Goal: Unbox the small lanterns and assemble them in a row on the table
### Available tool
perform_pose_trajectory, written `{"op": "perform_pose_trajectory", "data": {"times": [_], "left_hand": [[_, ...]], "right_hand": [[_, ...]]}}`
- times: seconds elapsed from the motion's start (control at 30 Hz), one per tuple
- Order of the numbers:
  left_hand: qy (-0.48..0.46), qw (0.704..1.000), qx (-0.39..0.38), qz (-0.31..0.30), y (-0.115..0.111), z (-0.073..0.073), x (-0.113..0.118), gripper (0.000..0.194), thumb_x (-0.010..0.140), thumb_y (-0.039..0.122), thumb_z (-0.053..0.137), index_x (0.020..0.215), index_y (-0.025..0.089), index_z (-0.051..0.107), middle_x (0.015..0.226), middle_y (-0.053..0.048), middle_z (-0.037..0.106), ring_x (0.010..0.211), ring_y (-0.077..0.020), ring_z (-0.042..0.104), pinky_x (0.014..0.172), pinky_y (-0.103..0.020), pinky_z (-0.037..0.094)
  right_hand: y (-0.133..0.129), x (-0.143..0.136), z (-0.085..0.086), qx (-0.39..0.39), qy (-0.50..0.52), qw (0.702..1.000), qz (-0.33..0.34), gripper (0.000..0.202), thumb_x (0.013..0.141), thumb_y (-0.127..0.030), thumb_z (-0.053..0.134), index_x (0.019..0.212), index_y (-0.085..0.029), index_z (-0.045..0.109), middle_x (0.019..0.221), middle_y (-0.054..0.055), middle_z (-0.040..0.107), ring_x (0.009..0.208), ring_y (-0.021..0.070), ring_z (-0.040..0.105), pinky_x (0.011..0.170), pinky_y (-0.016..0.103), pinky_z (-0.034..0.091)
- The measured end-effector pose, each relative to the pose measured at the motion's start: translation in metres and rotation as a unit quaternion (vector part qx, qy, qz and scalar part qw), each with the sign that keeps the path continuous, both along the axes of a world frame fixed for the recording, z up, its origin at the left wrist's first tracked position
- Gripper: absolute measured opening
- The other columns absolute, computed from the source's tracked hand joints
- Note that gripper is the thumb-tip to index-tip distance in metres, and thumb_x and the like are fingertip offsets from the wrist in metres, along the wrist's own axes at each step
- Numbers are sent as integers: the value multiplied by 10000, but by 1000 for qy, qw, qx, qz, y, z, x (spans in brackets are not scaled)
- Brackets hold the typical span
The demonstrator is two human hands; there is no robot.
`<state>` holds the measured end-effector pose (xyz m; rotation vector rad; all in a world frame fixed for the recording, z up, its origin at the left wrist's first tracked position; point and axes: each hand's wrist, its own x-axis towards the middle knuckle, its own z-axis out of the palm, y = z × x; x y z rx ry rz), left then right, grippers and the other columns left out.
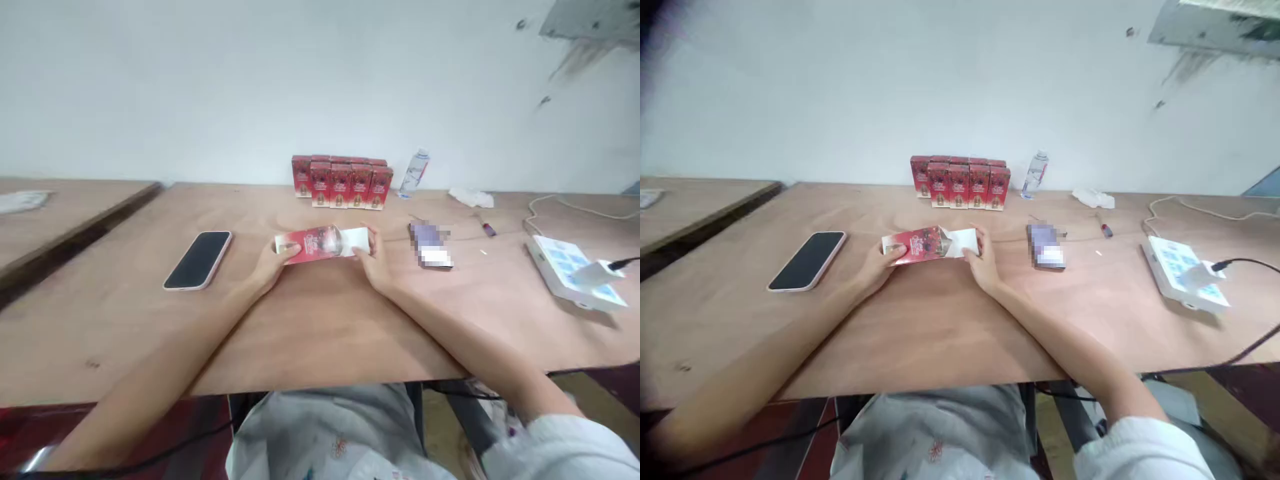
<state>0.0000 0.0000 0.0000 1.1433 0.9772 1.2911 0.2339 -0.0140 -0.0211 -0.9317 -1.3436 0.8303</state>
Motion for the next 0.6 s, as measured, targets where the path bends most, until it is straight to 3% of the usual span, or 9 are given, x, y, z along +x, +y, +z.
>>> {"op": "perform_pose_trajectory", "data": {"times": [0.17,0.33,0.47,0.53,0.6], "left_hand": [[10,999,-2,41,-2,5,4,540,489,386,861,920,154,634,930,-63,686,841,-201,648,776,-307,506],[-44,999,-23,19,-3,6,4,487,537,343,852,919,143,627,891,-61,695,805,-190,663,795,-318,522],[-92,995,-36,-1,-2,7,4,461,596,328,826,963,130,628,921,-81,708,825,-189,675,834,-326,531],[-116,992,-43,3,0,9,4,467,608,347,814,979,131,629,939,-87,712,837,-197,677,830,-331,541],[-128,991,-48,14,1,11,4,474,620,381,799,991,143,625,948,-81,714,830,-203,679,811,-340,552]], "right_hand": [[-7,-4,2,56,-75,994,-63,412,788,-178,531,1187,-279,519,1309,85,402,1217,217,481,1029,430,432],[-16,-5,10,40,-163,979,-118,564,773,-133,506,1305,-312,450,1400,97,251,1361,265,303,1039,495,409],[-18,-5,11,70,-209,969,-113,393,758,-102,496,1099,-259,610,1353,86,326,1326,255,359,1119,503,298],[-18,-5,10,70,-219,969,-87,238,780,-141,505,935,-229,662,1323,83,362,1277,251,417,1114,494,302],[-18,-5,10,60,-215,973,-64,200,822,-202,490,910,-225,668,1308,83,383,1270,248,423,1106,490,309]]}}
